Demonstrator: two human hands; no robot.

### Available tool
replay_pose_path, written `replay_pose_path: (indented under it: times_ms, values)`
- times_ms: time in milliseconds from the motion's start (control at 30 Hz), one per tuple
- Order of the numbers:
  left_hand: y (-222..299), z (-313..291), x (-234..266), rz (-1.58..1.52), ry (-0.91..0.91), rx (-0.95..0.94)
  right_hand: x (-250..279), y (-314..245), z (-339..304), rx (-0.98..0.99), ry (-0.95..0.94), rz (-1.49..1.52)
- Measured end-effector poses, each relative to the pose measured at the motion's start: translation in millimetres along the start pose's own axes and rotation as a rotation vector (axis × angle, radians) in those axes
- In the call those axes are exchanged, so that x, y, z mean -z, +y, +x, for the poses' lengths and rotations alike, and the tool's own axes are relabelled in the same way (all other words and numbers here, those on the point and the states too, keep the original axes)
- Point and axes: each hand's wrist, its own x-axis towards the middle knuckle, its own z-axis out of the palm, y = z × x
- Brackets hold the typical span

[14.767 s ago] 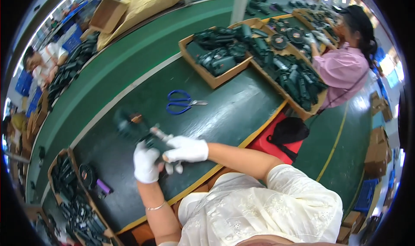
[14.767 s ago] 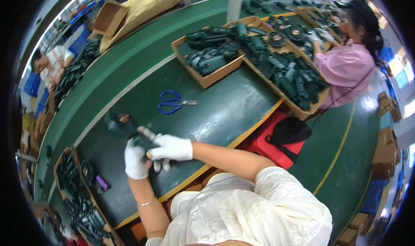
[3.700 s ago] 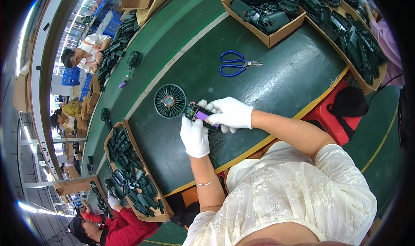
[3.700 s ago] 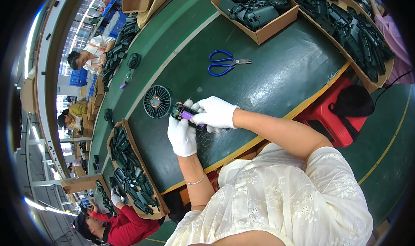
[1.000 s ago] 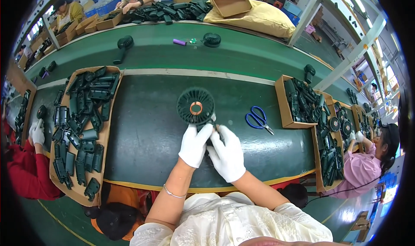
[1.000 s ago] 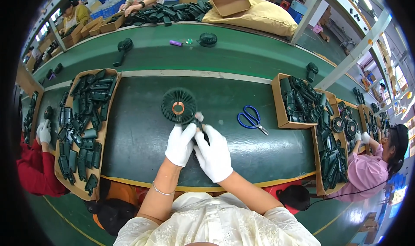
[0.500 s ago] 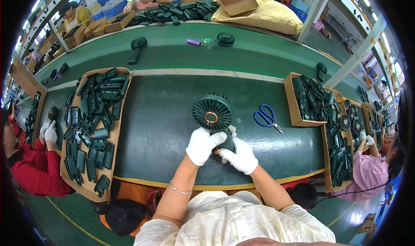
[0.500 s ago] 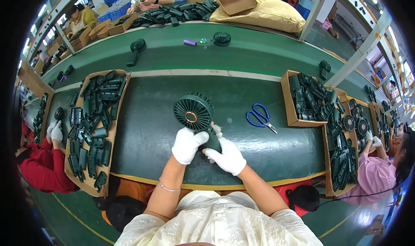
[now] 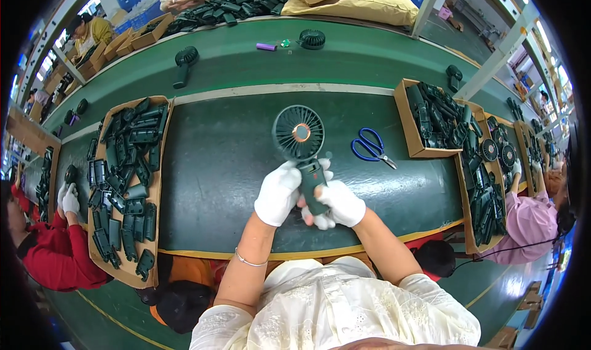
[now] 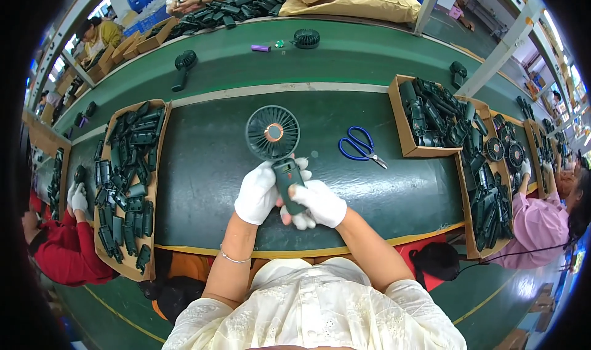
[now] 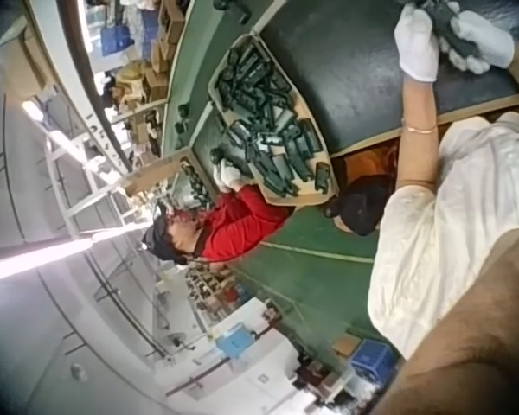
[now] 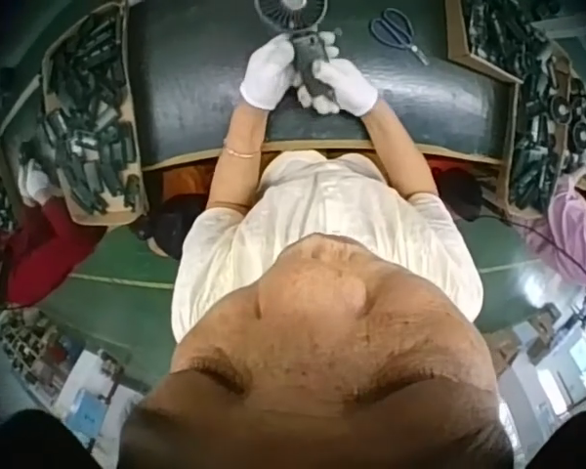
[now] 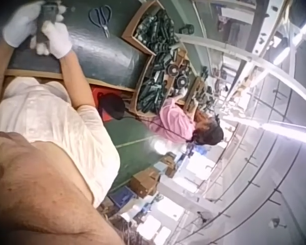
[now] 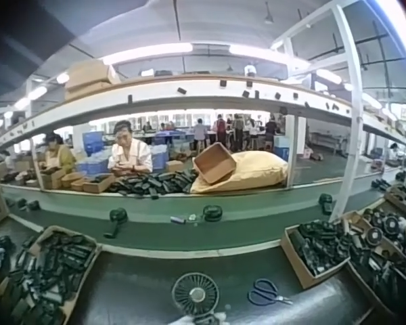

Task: The person assembles portable electric fans on a workstation by inserting batteries, connecting the fan heads and wiring, and pressing the plastic handle casings together by hand.

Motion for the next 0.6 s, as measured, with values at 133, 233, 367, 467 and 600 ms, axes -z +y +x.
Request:
replay_pose_path:
  times_ms: [133,233,367,467,600]
  values:
    - [-0.6,-2.0,2.3,0.040,-0.080,0.048,-1.0,25.0,2.9,0.153,-0.264,0.342]
    - [8.2,-2.4,-8.6,0.447,0.140,0.113,-9.0,-2.7,0.4,0.224,0.077,-0.202]
    - [1.5,0.2,-13.0,0.736,0.174,0.168,-3.5,20.2,8.2,0.343,0.260,-0.414]
    - [2.6,1.4,-20.2,0.709,0.156,0.194,-14.5,18.3,10.6,0.314,0.430,-0.474]
    - [-0.8,0.4,-20.8,0.730,0.167,0.106,-17.3,23.6,18.0,0.348,0.503,-0.555]
